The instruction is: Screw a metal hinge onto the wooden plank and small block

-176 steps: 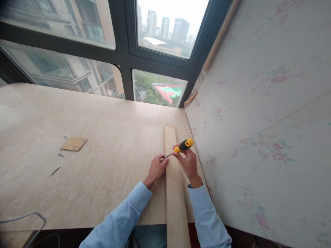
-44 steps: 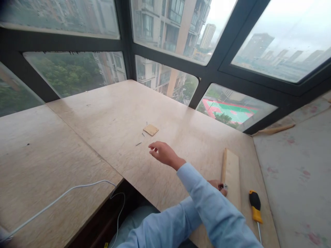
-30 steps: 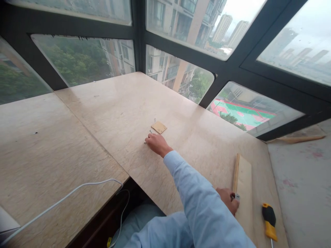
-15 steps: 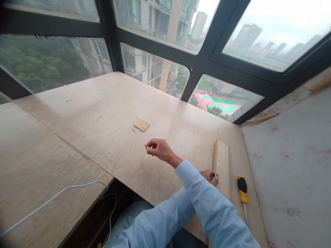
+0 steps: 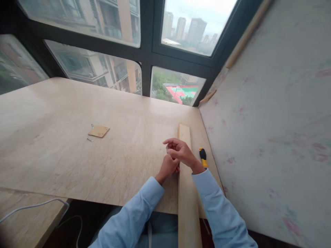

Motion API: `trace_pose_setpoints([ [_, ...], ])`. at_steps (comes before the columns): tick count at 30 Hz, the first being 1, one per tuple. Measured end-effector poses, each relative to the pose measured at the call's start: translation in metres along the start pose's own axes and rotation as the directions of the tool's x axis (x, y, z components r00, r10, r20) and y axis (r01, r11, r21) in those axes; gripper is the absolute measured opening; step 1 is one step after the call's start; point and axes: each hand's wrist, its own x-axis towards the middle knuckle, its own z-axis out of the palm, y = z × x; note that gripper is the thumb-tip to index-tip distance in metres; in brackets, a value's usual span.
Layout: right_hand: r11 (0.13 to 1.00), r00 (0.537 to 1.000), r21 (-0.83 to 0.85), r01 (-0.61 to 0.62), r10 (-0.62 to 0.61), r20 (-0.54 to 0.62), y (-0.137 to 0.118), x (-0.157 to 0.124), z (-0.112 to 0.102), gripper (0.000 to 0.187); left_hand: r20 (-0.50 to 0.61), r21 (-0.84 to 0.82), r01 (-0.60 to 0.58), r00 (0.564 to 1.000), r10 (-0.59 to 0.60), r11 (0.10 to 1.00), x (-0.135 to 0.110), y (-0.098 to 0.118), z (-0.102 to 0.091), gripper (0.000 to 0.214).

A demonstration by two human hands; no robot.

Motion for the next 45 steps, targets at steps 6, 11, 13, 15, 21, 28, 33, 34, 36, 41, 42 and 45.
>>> trace_pose_setpoints([
  [6,0.997,0.940,-0.076,-0.017,-0.010,-0.340,0.035,-0.037,-0.053,0.026,0.044,-0.022,-0.046,0.998,0.046,0.999,0.004,0.000,-0.001,0.027],
  [11,0.989,0.910,-0.148,-0.012,-0.051,-0.411,0.066,-0.050,-0.055,0.029,0.066,-0.064,-0.020,0.998,0.024,0.998,0.005,0.003,-0.002,0.030],
  [13,0.987,0.897,-0.159,-0.016,-0.056,-0.439,0.076,-0.052,-0.054,0.029,0.059,-0.063,-0.013,0.998,0.016,0.998,0.004,0.005,-0.002,0.031],
  [15,0.987,0.886,-0.162,-0.020,-0.057,-0.460,0.082,-0.053,-0.053,0.028,0.047,-0.051,-0.011,0.999,0.014,0.999,0.003,0.006,-0.002,0.031],
  [21,0.970,0.905,-0.242,-0.004,-0.100,-0.415,0.084,-0.058,-0.053,0.023,0.011,-0.021,-0.008,1.000,0.008,1.000,0.003,0.009,0.000,0.031],
  [28,0.941,0.928,-0.335,0.046,-0.164,-0.333,0.080,-0.065,-0.053,0.018,-0.013,-0.021,0.022,1.000,-0.022,1.000,0.002,0.011,0.002,0.027],
  [33,0.928,0.930,-0.363,0.085,-0.205,-0.306,0.080,-0.067,-0.052,0.013,-0.009,-0.035,0.017,1.000,-0.017,0.999,0.003,0.010,0.001,0.028],
  [34,0.924,0.928,-0.370,0.100,-0.220,-0.299,0.081,-0.067,-0.052,0.013,-0.008,-0.034,0.018,1.000,-0.019,0.999,0.003,0.010,0.001,0.028],
  [36,0.911,0.927,-0.391,0.134,-0.255,-0.275,0.082,-0.067,-0.052,0.012,-0.003,-0.032,0.020,1.000,-0.020,0.999,0.003,0.009,0.001,0.029],
  [41,0.864,0.921,-0.463,0.198,-0.325,-0.213,0.083,-0.066,-0.052,0.015,-0.005,-0.020,0.032,0.999,-0.032,0.999,0.004,0.009,0.002,0.027],
  [42,0.857,0.920,-0.472,0.207,-0.334,-0.204,0.083,-0.066,-0.052,0.016,-0.009,-0.016,0.037,0.999,-0.037,0.999,0.004,0.010,0.002,0.026],
  [45,0.841,0.920,-0.492,0.226,-0.350,-0.177,0.085,-0.067,-0.053,0.018,-0.021,-0.004,0.046,0.999,-0.046,0.999,0.003,0.011,0.003,0.024],
])
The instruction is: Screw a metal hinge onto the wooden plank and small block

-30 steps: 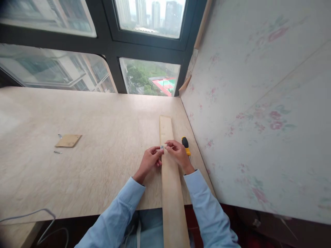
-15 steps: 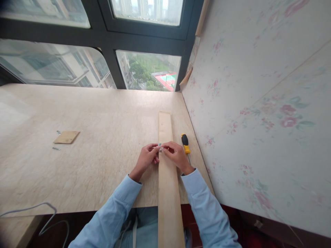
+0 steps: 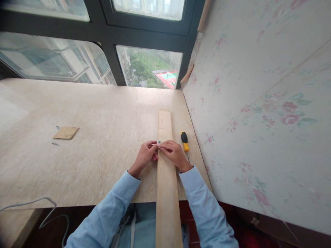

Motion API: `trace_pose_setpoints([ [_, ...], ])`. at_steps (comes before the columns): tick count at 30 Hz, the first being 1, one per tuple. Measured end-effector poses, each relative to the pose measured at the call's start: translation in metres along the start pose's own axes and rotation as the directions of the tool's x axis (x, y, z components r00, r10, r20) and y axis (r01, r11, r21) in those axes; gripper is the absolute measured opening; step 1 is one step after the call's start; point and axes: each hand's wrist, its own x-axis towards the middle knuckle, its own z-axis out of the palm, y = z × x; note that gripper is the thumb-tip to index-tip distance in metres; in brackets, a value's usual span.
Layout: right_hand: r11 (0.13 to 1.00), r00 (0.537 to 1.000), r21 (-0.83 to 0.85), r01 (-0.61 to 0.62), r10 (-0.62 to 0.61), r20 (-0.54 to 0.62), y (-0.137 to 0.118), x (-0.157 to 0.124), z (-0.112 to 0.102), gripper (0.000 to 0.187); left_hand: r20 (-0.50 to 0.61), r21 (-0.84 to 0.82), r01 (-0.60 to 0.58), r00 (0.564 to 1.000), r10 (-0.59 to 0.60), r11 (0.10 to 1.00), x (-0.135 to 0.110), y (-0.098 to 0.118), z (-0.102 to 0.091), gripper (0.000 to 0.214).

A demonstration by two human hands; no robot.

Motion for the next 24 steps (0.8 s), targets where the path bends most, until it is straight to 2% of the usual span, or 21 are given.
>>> trace_pose_setpoints([
  [9,1.000,0.999,0.012,0.011,-0.011,0.032,0.0023,-0.0008,-0.0009,0.021,-0.006,0.006,-0.008,1.000,0.008,1.000,-0.0010,0.0015,-0.0002,0.024],
  [15,1.000,1.000,0.001,-0.009,0.009,0.008,0.0019,-0.0007,-0.0009,0.013,0.001,0.018,-0.003,1.000,0.003,1.000,-0.0008,0.0021,-0.0004,0.027],
  [24,0.997,0.999,-0.068,-0.049,0.050,0.014,0.0019,0.0000,-0.0009,0.012,0.006,0.017,-0.003,1.000,0.003,1.000,0.0007,-0.0008,-0.0013,0.027],
])
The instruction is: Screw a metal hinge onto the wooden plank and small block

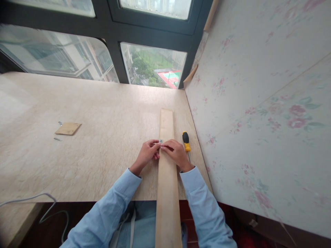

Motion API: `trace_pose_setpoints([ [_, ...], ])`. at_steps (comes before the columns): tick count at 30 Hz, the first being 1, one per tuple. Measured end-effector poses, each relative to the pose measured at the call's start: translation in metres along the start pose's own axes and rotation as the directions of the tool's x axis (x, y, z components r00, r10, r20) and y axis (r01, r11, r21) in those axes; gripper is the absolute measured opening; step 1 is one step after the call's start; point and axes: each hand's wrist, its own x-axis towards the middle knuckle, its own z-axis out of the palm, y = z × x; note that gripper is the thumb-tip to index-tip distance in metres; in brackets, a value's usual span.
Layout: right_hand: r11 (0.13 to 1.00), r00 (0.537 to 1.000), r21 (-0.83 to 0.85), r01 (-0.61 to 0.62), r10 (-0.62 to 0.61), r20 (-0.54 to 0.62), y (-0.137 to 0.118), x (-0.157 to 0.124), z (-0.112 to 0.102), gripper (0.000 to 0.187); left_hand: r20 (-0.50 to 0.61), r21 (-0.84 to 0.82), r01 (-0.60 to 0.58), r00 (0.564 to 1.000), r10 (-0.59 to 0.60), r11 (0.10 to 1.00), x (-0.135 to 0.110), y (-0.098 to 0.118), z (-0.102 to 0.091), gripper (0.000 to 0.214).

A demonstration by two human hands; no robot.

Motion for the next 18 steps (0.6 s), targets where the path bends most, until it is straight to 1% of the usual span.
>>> trace_pose_setpoints([
  [4,0.998,0.998,-0.035,-0.055,0.054,-0.026,-0.002,0.000,0.002,0.014,0.003,0.000,-0.004,1.000,0.004,1.000,0.000,-0.001,0.000,0.026],
  [8,0.996,0.995,0.021,-0.083,0.084,-0.046,-0.003,-0.001,0.001,0.017,0.005,0.001,-0.003,1.000,0.003,1.000,-0.001,0.000,0.000,0.024],
  [10,0.995,0.992,0.058,-0.080,0.085,-0.089,-0.004,-0.001,-0.004,0.018,0.003,0.002,-0.002,1.000,0.002,1.000,-0.001,0.000,0.000,0.025],
  [12,0.995,0.981,0.072,-0.074,0.086,-0.176,-0.003,-0.001,-0.012,0.018,0.001,0.004,-0.001,1.000,0.001,1.000,-0.001,0.000,0.000,0.025],
  [13,0.994,0.965,0.070,-0.081,0.096,-0.243,-0.002,-0.001,-0.017,0.018,0.002,0.006,0.000,1.000,0.000,1.000,-0.001,0.000,0.000,0.025],
  [14,0.993,0.939,0.061,-0.101,0.116,-0.324,0.000,-0.001,-0.022,0.020,0.001,0.008,0.004,1.000,-0.004,1.000,-0.001,0.000,0.000,0.026],
  [15,0.989,0.903,0.045,-0.141,0.147,-0.404,0.003,-0.002,-0.028,0.022,0.000,0.010,0.009,1.000,-0.009,1.000,-0.001,0.000,0.000,0.026],
  [17,0.960,0.822,0.002,-0.278,0.239,-0.516,0.012,-0.003,-0.039,0.028,-0.004,0.014,0.019,1.000,-0.019,1.000,-0.001,0.000,0.000,0.027],
  [18,0.932,0.793,-0.025,-0.361,0.293,-0.533,0.017,-0.004,-0.043,0.030,-0.006,0.016,0.021,1.000,-0.021,1.000,-0.001,0.000,0.000,0.028],
])
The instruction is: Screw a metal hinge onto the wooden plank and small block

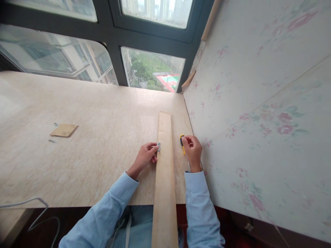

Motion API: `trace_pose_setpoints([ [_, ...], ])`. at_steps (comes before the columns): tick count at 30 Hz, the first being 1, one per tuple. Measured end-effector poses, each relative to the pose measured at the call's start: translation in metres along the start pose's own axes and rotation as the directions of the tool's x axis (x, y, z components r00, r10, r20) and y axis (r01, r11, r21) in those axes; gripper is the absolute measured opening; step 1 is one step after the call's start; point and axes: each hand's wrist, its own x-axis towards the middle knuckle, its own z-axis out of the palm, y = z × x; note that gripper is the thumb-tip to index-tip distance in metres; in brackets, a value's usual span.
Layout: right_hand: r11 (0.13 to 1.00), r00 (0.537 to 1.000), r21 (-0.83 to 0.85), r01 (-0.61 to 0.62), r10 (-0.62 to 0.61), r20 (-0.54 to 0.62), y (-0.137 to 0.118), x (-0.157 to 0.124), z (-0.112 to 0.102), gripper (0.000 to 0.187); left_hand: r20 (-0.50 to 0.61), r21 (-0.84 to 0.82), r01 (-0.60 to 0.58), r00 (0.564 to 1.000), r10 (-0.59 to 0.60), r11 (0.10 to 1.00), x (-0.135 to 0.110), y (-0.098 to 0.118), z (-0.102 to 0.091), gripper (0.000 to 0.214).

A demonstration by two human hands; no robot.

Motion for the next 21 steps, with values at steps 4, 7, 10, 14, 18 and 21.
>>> trace_pose_setpoints([
  [4,0.960,0.986,-0.260,-0.106,0.136,0.099,0.019,0.005,-0.007,0.043,0.007,0.017,-0.011,1.000,0.011,1.000,0.000,0.001,0.000,0.027],
  [7,0.924,0.975,-0.364,-0.122,0.179,0.129,0.026,0.005,-0.010,0.043,0.008,0.015,-0.009,1.000,0.009,1.000,0.001,0.000,0.000,0.029],
  [10,0.923,0.954,-0.324,-0.206,0.263,0.145,0.025,0.005,-0.012,0.037,0.004,0.014,-0.013,1.000,0.013,1.000,0.001,0.000,-0.001,0.030],
  [14,0.928,0.914,0.064,-0.366,0.346,0.212,0.016,0.008,-0.012,0.043,0.005,0.018,-0.015,1.000,0.015,1.000,0.001,0.001,0.000,0.027],
  [18,0.785,0.908,0.460,-0.415,0.323,0.268,0.003,0.008,-0.012,0.043,-0.007,0.022,-0.014,1.000,0.014,1.000,0.000,0.003,0.001,0.026],
  [21,0.666,0.900,0.610,-0.430,0.266,0.344,-0.003,0.007,-0.014,0.042,-0.010,0.022,-0.018,1.000,0.018,1.000,-0.001,0.003,0.001,0.025],
])
